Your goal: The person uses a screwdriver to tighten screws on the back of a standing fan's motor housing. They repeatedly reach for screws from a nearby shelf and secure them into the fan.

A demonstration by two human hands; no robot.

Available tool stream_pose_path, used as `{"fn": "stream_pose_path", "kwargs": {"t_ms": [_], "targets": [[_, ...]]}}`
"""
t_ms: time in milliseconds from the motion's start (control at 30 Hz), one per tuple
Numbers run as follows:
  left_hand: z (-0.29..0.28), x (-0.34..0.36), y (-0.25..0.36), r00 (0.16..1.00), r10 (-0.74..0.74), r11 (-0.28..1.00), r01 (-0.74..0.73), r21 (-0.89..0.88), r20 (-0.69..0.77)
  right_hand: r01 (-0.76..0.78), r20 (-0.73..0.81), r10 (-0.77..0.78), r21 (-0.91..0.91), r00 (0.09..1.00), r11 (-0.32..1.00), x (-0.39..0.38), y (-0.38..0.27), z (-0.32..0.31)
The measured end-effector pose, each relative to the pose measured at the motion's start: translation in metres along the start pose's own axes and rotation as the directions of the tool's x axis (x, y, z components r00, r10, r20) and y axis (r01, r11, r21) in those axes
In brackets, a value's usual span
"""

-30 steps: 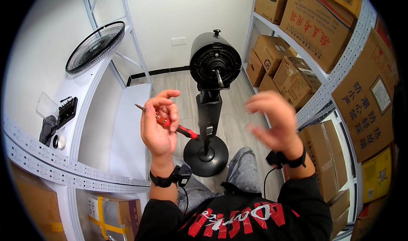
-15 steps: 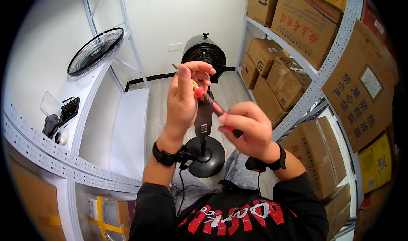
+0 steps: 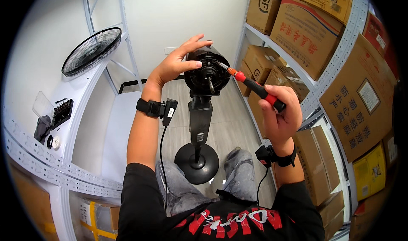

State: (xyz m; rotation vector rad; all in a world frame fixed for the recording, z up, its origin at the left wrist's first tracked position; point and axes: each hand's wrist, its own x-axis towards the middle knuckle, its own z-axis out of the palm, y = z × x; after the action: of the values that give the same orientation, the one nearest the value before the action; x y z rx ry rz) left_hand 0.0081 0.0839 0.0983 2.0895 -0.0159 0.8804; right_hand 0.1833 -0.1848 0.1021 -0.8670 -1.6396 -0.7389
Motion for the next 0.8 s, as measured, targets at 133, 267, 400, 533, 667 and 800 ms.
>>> {"fn": "stream_pose_path", "kwargs": {"t_ms": [133, 267, 400, 533, 667, 800], "targets": [[0.007, -0.004, -0.012, 0.998, -0.059, 0.989, 0.055, -0.14, -0.028, 0.017, 0.022, -0.018, 0.026, 1.0, 1.0, -0.005, 0.006, 0.004], [0.012, -0.007, -0.014, 0.991, -0.079, 0.994, 0.07, -0.087, -0.109, 0.039, 0.066, -0.041, 0.023, 0.997, 0.999, -0.003, 0.01, 0.015], [0.015, -0.009, -0.011, 0.985, -0.083, 0.997, 0.081, -0.019, -0.15, 0.075, 0.101, -0.074, -0.001, 0.992, 0.997, 0.001, 0.009, 0.022], [0.014, -0.007, -0.011, 0.985, -0.07, 0.997, 0.075, 0.023, -0.159, 0.091, 0.114, -0.087, -0.03, 0.99, 0.995, 0.002, 0.01, 0.02], [0.015, -0.008, -0.013, 0.984, -0.054, 0.996, 0.066, 0.064, -0.17, 0.1, 0.121, -0.096, -0.028, 0.988, 0.995, 0.005, 0.011, 0.025], [0.016, -0.008, -0.015, 0.982, -0.041, 0.995, 0.057, 0.08, -0.183, 0.117, 0.125, -0.109, -0.06, 0.986, 0.991, 0.007, 0.008, 0.026]]}}
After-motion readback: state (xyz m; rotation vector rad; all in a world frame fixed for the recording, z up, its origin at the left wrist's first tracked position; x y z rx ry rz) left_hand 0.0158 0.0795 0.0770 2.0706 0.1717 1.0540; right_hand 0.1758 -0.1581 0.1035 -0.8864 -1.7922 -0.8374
